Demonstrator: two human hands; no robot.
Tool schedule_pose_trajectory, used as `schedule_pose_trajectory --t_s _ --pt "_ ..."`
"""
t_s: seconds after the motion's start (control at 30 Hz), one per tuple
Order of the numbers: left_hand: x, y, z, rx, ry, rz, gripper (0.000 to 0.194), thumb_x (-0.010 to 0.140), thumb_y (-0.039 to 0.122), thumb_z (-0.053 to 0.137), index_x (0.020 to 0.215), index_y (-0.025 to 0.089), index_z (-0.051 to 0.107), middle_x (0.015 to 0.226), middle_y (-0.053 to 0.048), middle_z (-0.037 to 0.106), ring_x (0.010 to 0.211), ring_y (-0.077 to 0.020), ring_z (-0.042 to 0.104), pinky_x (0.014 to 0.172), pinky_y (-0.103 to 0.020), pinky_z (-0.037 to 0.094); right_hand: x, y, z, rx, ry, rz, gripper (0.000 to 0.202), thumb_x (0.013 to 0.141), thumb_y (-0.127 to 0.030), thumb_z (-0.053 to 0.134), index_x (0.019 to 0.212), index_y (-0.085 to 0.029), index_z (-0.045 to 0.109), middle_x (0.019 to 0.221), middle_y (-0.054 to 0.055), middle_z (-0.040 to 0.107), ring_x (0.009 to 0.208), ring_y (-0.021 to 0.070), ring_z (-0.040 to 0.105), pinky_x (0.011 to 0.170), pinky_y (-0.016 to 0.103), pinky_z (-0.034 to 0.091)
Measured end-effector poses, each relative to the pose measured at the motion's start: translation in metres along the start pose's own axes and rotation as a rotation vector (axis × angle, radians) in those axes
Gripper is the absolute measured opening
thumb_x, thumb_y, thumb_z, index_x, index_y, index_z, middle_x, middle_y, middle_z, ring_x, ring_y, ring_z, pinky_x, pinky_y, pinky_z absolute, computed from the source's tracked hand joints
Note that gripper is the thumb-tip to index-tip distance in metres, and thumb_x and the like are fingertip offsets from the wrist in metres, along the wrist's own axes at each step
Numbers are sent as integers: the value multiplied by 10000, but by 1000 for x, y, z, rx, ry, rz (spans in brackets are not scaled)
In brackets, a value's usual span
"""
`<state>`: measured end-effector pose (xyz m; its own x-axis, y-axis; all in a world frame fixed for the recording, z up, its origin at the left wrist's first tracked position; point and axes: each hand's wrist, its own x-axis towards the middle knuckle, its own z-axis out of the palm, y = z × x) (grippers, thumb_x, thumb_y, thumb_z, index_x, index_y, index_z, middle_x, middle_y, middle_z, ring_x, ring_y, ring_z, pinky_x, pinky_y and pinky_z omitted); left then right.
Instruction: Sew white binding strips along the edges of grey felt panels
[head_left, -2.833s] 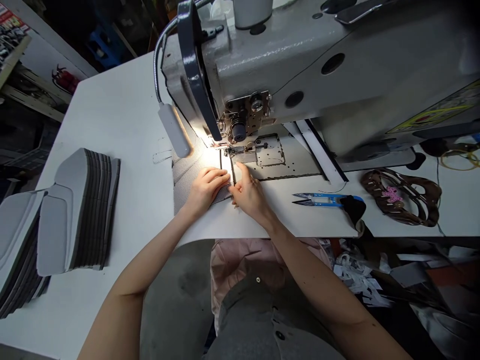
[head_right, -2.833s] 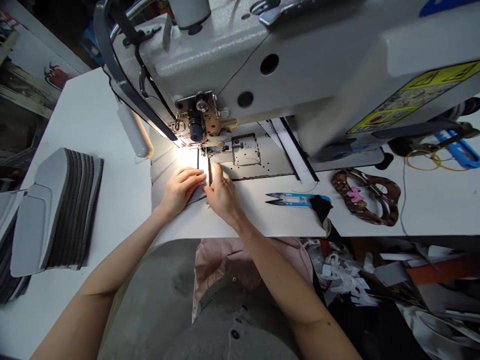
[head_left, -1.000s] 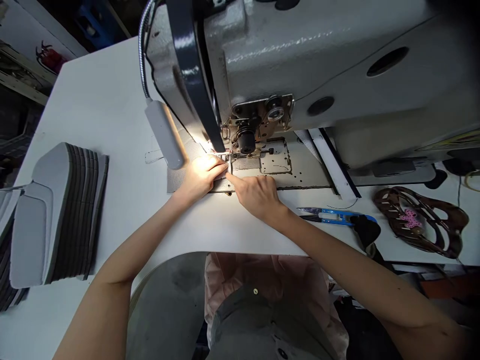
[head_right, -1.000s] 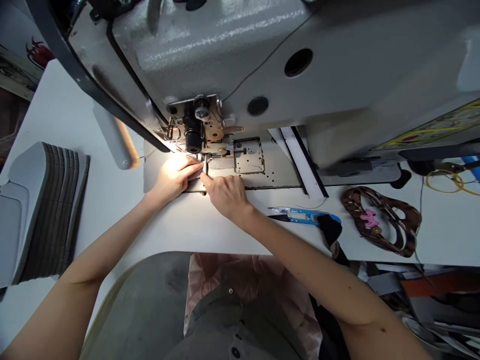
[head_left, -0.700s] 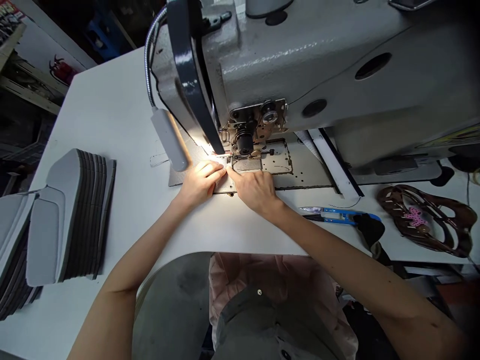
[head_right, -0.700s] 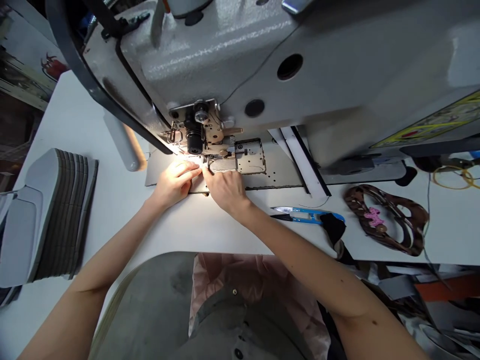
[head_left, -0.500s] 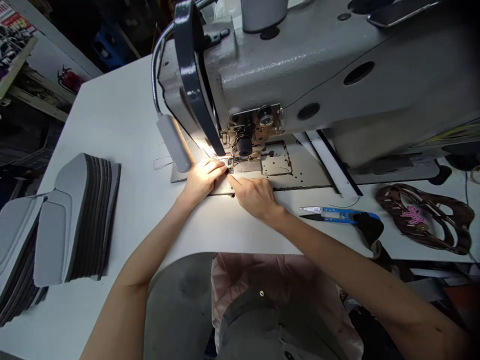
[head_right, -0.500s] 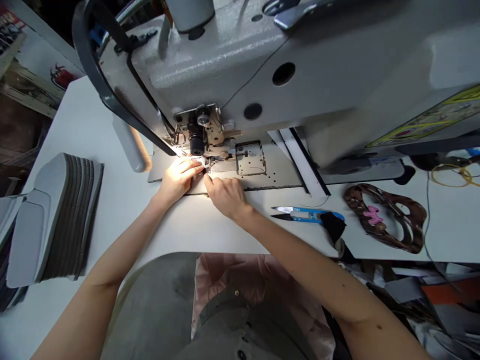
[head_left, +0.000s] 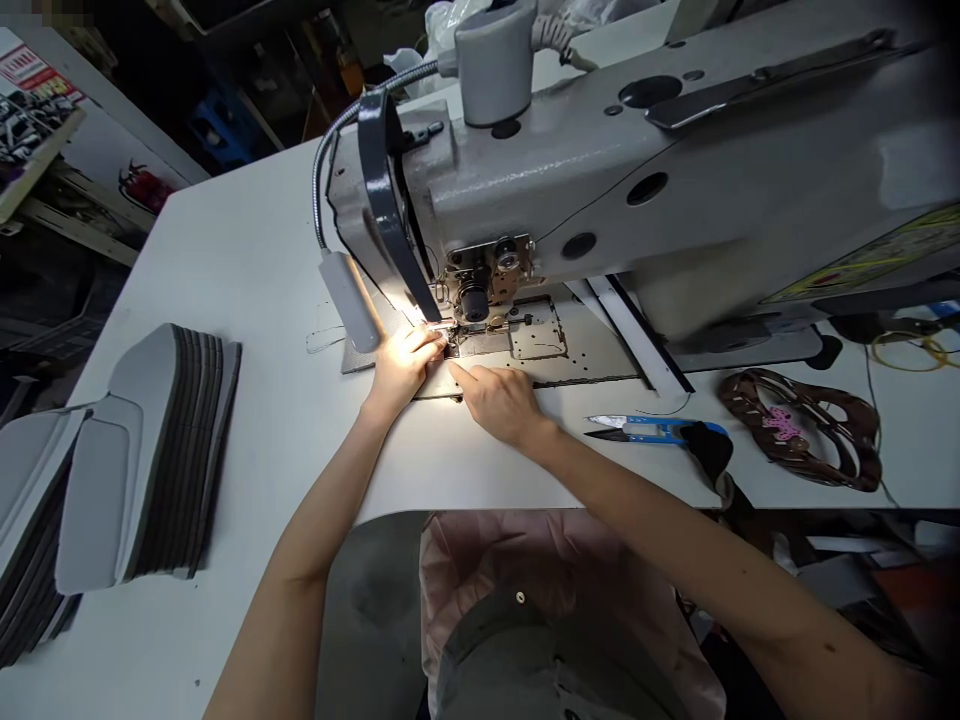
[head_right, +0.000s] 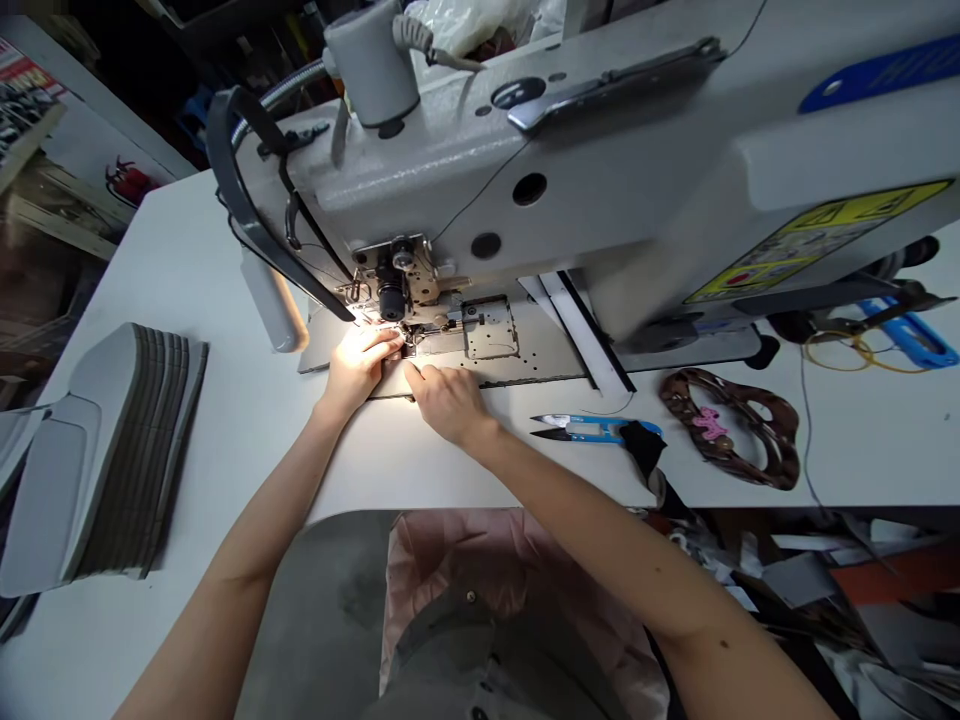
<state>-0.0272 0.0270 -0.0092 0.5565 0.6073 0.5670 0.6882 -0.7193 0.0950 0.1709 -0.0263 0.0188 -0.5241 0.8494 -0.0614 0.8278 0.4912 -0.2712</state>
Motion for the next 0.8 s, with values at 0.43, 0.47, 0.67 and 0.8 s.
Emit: schedule_pose_trajectory --t_s 0.43,0.47,0.67,0.8 --pt "1 -1 3 -40 -23 -98 264 991 200 461 946 165 719 1015 -64 748 1050 -207 672 883 -373 561 -1 -1 -2 20 6 12 475 976 -149 312 1375 -223 558 973 102 705 822 210 640 638 310 285" --pt "1 0 2 -34 -25 -95 269 991 197 459 936 164 720 1011 -62 749 1040 -204 673 886 -368 561 -1 -1 -1 26 5 10 477 975 -148 310 1376 -221 558 975 104 705 821 211 640 639 310 291" --pt "3 3 -4 -25 -26 -69 274 991 189 456 921 168 720 993 -64 744 1041 -200 669 932 -356 547 3 0 2 100 18 3 444 967 -139 297 1288 -187 600 993 129 703 859 241 654 688 313 367" --pt "3 3 -8 -9 -45 -79 240 972 234 479 974 194 716 1018 -75 741 1072 -233 665 980 -381 526 1 -1 -1 82 53 -1 361 960 -170 369 1222 -211 613 1011 91 716 873 231 675 689 317 428"
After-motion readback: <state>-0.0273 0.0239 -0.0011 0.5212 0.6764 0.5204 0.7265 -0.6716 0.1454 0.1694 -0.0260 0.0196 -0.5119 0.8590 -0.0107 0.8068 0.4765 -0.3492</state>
